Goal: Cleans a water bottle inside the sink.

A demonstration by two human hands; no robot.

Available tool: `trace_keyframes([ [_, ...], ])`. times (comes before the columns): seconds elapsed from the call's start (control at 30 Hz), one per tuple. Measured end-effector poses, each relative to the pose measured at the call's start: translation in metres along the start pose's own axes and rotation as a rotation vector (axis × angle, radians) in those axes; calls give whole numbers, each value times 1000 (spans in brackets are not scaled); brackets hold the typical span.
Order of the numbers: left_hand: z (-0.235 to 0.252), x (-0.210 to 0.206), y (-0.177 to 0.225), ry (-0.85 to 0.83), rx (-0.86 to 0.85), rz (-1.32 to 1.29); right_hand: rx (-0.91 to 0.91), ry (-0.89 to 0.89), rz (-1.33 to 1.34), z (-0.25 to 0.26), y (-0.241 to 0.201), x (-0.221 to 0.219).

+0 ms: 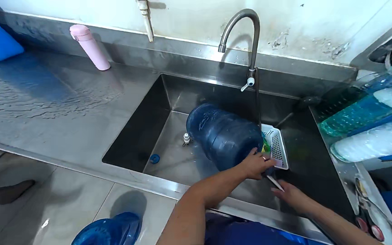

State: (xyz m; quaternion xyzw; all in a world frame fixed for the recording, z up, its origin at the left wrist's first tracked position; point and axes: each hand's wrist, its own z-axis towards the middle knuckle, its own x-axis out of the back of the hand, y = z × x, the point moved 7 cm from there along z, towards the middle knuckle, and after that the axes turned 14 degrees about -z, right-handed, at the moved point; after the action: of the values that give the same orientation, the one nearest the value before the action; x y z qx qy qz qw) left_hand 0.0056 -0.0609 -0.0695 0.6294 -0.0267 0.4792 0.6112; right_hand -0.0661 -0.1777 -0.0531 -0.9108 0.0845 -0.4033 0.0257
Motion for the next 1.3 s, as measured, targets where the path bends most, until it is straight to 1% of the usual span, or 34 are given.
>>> trace_keyframes([
  [0.07,0,9,-6,-24,114,27,89,-261,511,19,-26,-20],
  [0.1,4,11,-8,-170,190,68,91,-319,580,23,-37,-21],
  [0.13,5,9,-6,-373,258,120,111,-293,449,28,-44,-20],
  [0.17,4,8,-3,-565,303,172,142,-235,190,32,-48,-15],
  [0.2,2,7,0,-697,338,208,153,-209,-19,36,-50,-6],
  [0.23,-1,6,1,-728,348,197,163,-204,-111,39,-46,-1],
  [0.27,-3,5,2,-654,335,132,172,-180,-97,40,-38,2],
  [0.3,-4,7,3,-490,288,50,171,-150,-18,38,-30,4],
  [0.37,-3,16,-1,-46,79,-27,140,-130,289,33,-32,3],
  [0.4,-2,15,-3,57,7,-11,108,-144,397,29,-39,-5],
  [0.43,-2,9,-6,-46,33,13,88,-133,361,29,-45,-14],
  [0.5,0,-5,-8,-446,156,75,109,-125,50,36,-40,-20],
  [0.53,-1,-8,-8,-574,212,93,131,-146,-75,40,-36,-15],
  [0.57,-2,-8,-8,-605,253,78,156,-157,-104,42,-31,-9],
  [0.6,0,-5,-8,-524,255,41,185,-135,-31,43,-25,-4],
  [0.67,9,9,-11,-176,137,-12,189,-110,307,44,-23,0],
  [0.7,14,11,-11,-61,73,-3,145,-161,504,40,-30,-4],
  [0.73,16,6,-13,-128,77,29,105,-196,569,39,-35,-12],
  [0.8,15,-8,-12,-476,149,107,145,-156,225,43,-30,-22],
  [0.83,13,-9,-10,-595,204,126,176,-144,65,46,-22,-18],
  [0.87,10,-9,-7,-612,243,105,205,-137,4,47,-13,-13],
  [0.9,8,-5,-6,-511,245,56,219,-137,32,46,-6,-6],
  [0.93,10,2,-6,-314,194,0,217,-138,154,44,-4,1],
  [0.97,12,9,-7,-105,111,-30,206,-143,359,41,-9,1],
  [1.0,16,12,-8,0,40,-21,166,-186,574,37,-17,-4],
  [1.03,19,9,-11,-69,27,10,139,-216,650,36,-25,-12],
  [1.07,18,1,-12,-249,63,43,147,-207,535,39,-27,-20],
  [1.1,18,-5,-10,-446,118,82,176,-166,304,44,-22,-21],
  [1.13,16,-7,-8,-578,174,103,195,-153,140,48,-17,-17],
  [1.17,11,-6,-4,-600,220,91,217,-154,87,49,-11,-12],
  [1.2,8,-3,0,-495,229,48,229,-159,131,46,-8,-5],
  [1.23,8,4,2,-299,188,-9,244,-154,281,42,-8,-1],
  [1.27,9,11,2,-78,112,-39,233,-195,533,39,-14,-2],
  [1.3,12,15,1,52,56,-49,215,-243,714,36,-23,-4],
])
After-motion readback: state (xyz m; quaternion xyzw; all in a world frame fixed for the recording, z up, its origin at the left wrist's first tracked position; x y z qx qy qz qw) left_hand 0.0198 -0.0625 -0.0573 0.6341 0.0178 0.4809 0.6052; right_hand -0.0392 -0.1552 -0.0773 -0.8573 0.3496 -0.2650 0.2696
